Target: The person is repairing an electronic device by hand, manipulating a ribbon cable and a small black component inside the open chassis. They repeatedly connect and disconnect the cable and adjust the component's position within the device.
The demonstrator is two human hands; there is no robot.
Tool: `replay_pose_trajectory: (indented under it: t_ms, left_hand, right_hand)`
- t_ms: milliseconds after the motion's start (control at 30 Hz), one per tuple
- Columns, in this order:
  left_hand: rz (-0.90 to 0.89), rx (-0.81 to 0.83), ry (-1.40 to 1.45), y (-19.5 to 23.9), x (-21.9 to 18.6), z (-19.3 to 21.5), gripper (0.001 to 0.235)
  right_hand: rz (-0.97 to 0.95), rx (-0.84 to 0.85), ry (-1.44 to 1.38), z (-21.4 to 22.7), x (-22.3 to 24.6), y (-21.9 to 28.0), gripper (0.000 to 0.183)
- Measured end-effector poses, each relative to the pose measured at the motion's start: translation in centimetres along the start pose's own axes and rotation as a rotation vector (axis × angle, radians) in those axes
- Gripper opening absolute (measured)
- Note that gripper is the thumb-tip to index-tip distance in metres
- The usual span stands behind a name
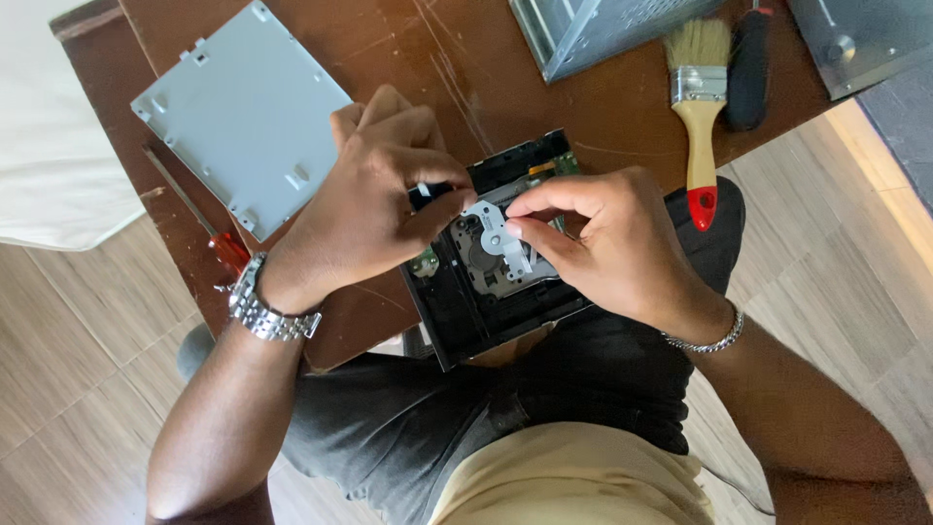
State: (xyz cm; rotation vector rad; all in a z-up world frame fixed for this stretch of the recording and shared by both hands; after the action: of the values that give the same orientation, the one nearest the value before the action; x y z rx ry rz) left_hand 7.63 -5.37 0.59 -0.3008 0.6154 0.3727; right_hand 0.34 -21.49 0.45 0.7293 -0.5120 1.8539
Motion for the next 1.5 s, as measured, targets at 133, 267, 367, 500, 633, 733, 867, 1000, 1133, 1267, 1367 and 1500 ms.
replay_pose_trajectory:
  t_ms: [133, 267, 367, 500, 633, 733, 867, 1000, 1133, 1267, 1367, 1500]
  left_hand:
    - [0.019, 0.003, 0.067, 0.0, 0.9, -0.2, 0.004]
    - [0.025, 0.047, 0.111, 0.0, 1.6, -0.3, 0.007]
    - [0.000, 0.063, 0.103, 0.0, 1.8, -0.5, 0.008]
    - [-0.044, 0.076, 0.129, 0.0, 1.6, -0.4, 0.010]
    - [-0.006, 0.082, 0.127, -0.1, 1.8, -0.6, 0.013]
    - [0.005, 0.070, 0.115, 0.0, 1.8, -0.6, 0.014]
    - [-0.021, 0.069, 0.092, -0.1, 1.7, -0.7, 0.013]
    - [-0.032, 0.055, 0.093, -0.1, 1.9, -0.7, 0.016]
    - [-0.022, 0.054, 0.085, -0.1, 2.2, -1.0, 0.015]
    - [-0.020, 0.048, 0.078, -0.1, 2.1, -0.9, 0.015]
    - [-0.006, 0.040, 0.080, -0.2, 2.0, -0.9, 0.016]
    - [0.018, 0.033, 0.076, -0.1, 2.2, -1.0, 0.015]
  right_hand:
    - [0.023, 0.009, -0.047, -0.4, 0.6, -0.2, 0.007]
    - [0.034, -0.002, 0.008, -0.5, 0.7, -0.3, 0.006]
    - [0.019, -0.008, 0.024, -0.8, 0.5, -0.4, 0.006]
    - [0.074, -0.017, 0.011, -0.7, 0.9, -0.5, 0.005]
    - [0.036, -0.011, 0.029, -0.6, 0.8, -0.6, 0.003]
    - [0.023, 0.026, -0.073, -0.9, 0.4, -0.8, 0.002]
    - [-0.022, 0.049, -0.134, -1.1, -0.2, -0.9, 0.004]
    - [-0.031, 0.077, -0.088, -1.3, 0.0, -1.0, 0.006]
    - [0.032, 0.108, 0.009, -1.5, 0.9, -1.2, 0.004]
    - [0.008, 0.100, 0.086, -1.8, 0.8, -1.2, 0.004]
    - [0.017, 0.071, 0.140, -1.8, 0.9, -0.9, 0.004]
    - [0.019, 0.059, 0.141, -1.8, 1.2, -0.5, 0.005]
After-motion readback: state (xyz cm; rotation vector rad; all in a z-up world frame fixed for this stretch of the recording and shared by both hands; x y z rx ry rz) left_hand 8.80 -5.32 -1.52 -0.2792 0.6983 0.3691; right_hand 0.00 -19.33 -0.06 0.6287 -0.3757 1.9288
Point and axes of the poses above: each hand's wrist, its own y-axis away from the middle knuckle, its own z-axis out of the back of the hand, x = y × z, the point moved 9 cm from there along -y, towards the middle knuckle, and after that the axes turned 14 degrees about x, right-handed, at the moved point
